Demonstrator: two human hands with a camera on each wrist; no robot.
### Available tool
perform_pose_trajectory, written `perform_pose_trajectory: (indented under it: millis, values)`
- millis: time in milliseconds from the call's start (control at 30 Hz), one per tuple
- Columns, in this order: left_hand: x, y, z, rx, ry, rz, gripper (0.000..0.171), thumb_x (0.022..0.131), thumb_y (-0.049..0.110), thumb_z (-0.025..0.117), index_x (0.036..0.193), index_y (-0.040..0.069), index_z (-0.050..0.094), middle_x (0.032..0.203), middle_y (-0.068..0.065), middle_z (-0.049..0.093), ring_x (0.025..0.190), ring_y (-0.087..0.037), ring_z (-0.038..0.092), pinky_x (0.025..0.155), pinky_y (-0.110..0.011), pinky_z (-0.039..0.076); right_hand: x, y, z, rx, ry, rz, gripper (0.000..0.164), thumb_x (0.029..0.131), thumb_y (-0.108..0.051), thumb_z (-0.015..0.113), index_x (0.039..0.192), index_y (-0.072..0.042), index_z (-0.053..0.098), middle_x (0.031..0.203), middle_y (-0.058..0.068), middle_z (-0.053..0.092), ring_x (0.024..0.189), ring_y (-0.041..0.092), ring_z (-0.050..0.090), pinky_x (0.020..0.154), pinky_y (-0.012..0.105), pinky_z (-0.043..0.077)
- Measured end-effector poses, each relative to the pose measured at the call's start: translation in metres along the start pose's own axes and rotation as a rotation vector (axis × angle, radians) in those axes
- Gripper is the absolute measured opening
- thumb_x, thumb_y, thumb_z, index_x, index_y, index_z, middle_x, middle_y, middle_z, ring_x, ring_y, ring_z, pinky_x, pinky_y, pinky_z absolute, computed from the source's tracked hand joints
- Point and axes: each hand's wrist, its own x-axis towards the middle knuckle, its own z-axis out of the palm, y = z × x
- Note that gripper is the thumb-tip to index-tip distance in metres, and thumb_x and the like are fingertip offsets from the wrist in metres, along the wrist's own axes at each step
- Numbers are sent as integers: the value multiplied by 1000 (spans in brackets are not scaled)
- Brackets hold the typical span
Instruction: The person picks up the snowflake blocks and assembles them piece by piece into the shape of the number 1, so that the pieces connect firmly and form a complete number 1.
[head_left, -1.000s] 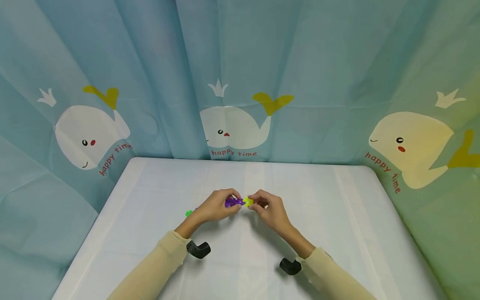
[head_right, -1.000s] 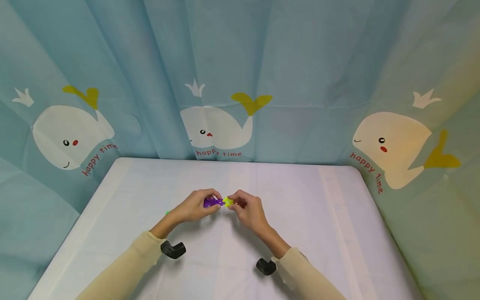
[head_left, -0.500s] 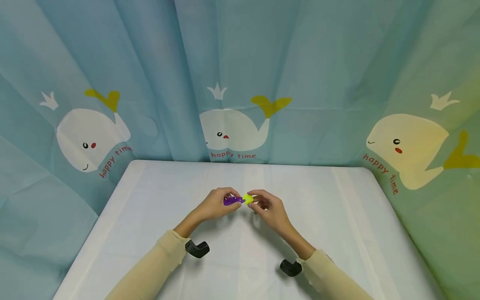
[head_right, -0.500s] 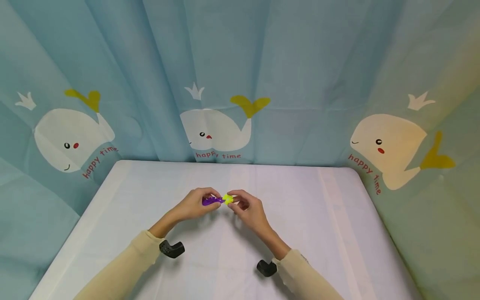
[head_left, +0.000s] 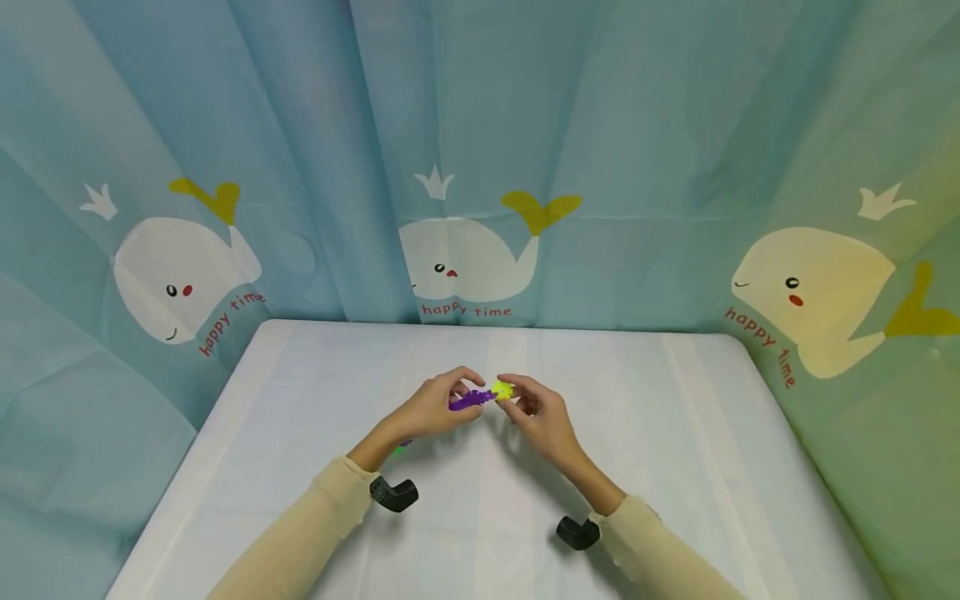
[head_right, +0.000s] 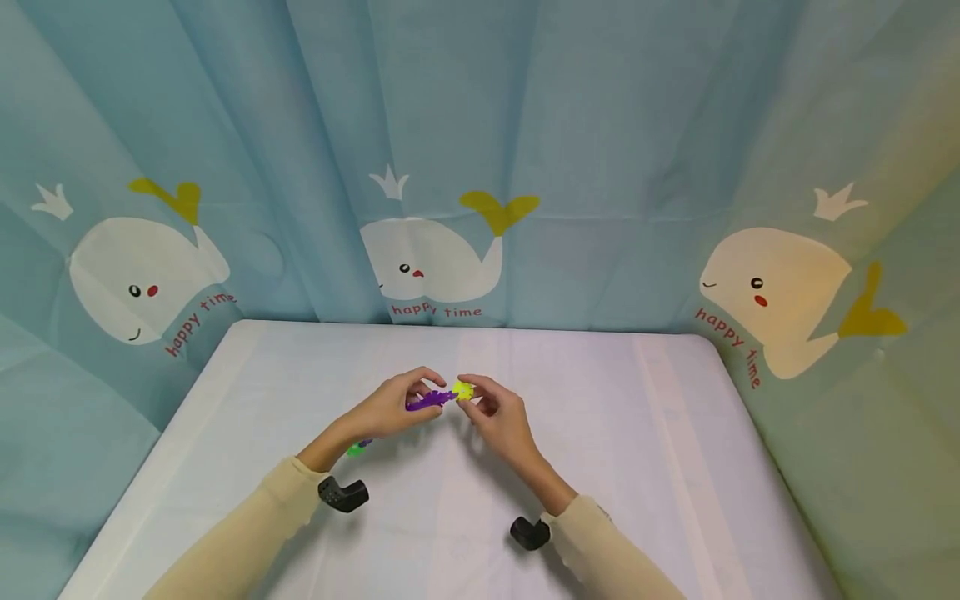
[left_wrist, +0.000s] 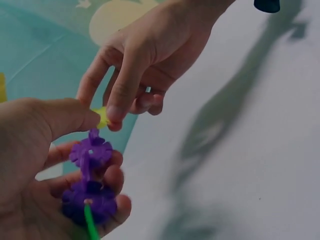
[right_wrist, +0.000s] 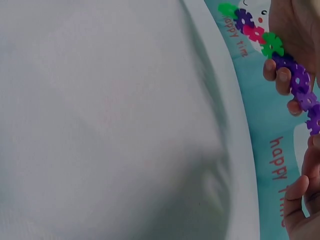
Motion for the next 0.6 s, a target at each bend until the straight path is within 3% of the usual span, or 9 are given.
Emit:
perform_pose_trajectory:
  millis: [200,433,600]
  values:
    - [-2,-3,-4,-59,-101,28,44,95,11,71,135,7,52,110,-5,69,90,-16,65,81,-34,52,4,8,-5,10,-34,30,36,92,-1,75,127,-5,70,86,11,71,62,12,56,56,21,45]
    - [-7,-5,-7,-171,-174,3,45,95,12,74,135,7,54,124,-12,63,109,-26,68,94,-39,54,5,12,-10,-2,-102,77,37,93,-2,75,129,-5,69,89,7,71,65,11,58,58,23,47]
    - [-9,-11,-10,-268,-239,-33,44,97,8,71,138,8,55,128,-14,61,115,-29,66,92,-37,56,7,15,-13,-12,-148,87,37,94,-4,74,131,-5,69,91,6,71,65,13,58,56,23,46]
